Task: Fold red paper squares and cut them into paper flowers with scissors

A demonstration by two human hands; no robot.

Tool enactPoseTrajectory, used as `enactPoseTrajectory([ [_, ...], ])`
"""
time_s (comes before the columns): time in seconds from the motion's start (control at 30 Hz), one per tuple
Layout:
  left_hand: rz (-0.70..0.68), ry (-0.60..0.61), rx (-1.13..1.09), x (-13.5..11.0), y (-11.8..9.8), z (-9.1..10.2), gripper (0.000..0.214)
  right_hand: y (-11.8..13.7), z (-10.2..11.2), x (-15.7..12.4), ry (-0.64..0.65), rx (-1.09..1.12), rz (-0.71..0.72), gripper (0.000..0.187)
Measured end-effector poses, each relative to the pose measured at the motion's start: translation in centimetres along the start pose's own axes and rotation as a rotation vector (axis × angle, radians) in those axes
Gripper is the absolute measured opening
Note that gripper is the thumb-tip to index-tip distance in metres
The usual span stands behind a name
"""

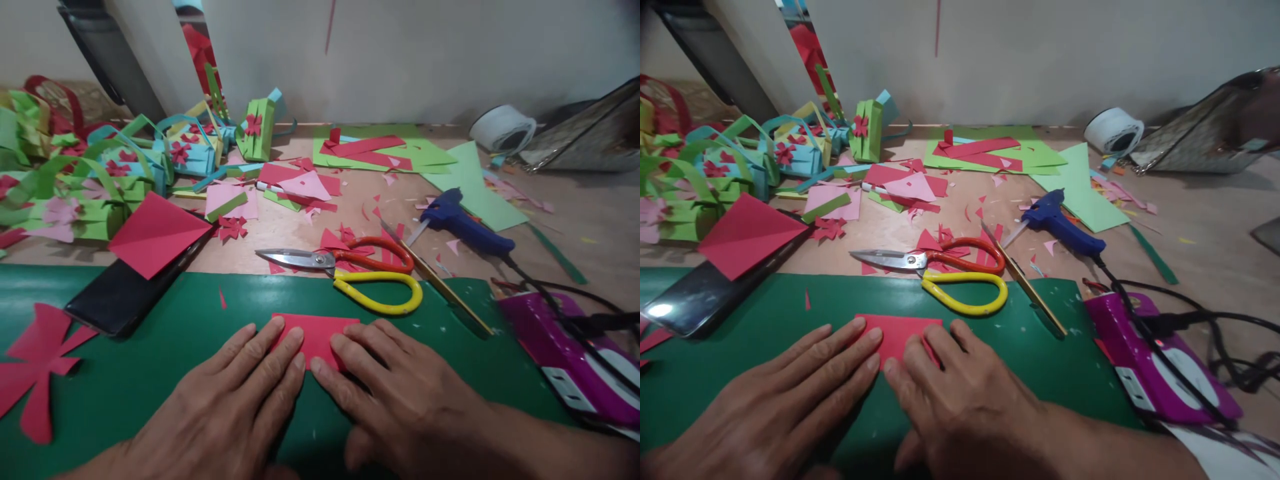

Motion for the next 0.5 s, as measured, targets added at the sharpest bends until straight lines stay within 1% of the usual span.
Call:
enactPoseTrajectory([
  [0.07, -0.012, 0.035, -0.018, 0.4, -0.1, 0.1, 0.065, 0.0, -0.2, 0.1, 0.033, -0.017, 0.0, 0.046],
  [0.17, 0.002, 0.02, -0.054, 0.8, 0.0, 0.8, 0.067, -0.3, -0.2, -0.3, 0.054, -0.016, 0.01, 0.046],
  [0.3, 0.028, 0.028, -0.076, 1.1, 0.3, 1.1, 0.061, -1.0, 0.0, -1.5, 0.066, 0.028, 0.008, 0.039],
  [0.4, 0.046, -0.018, -0.074, 0.6, 0.6, 1.2, 0.057, -1.6, 0.3, -2.5, 0.075, 0.045, -0.011, 0.034],
  [0.5, 0.058, -0.054, -0.091, -0.5, 0.6, 0.8, 0.056, -1.8, 0.8, -3.1, 0.06, 0.033, -0.013, 0.032],
])
Point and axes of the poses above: each hand's wrist, its own x-axis towards the middle knuckle, its own z-axis out of the back of the hand, y = z × x, the point moved 8 cm from there along x, towards the middle knuckle, and after that the axes turned 6 degrees about y, right-handed, at the moved point
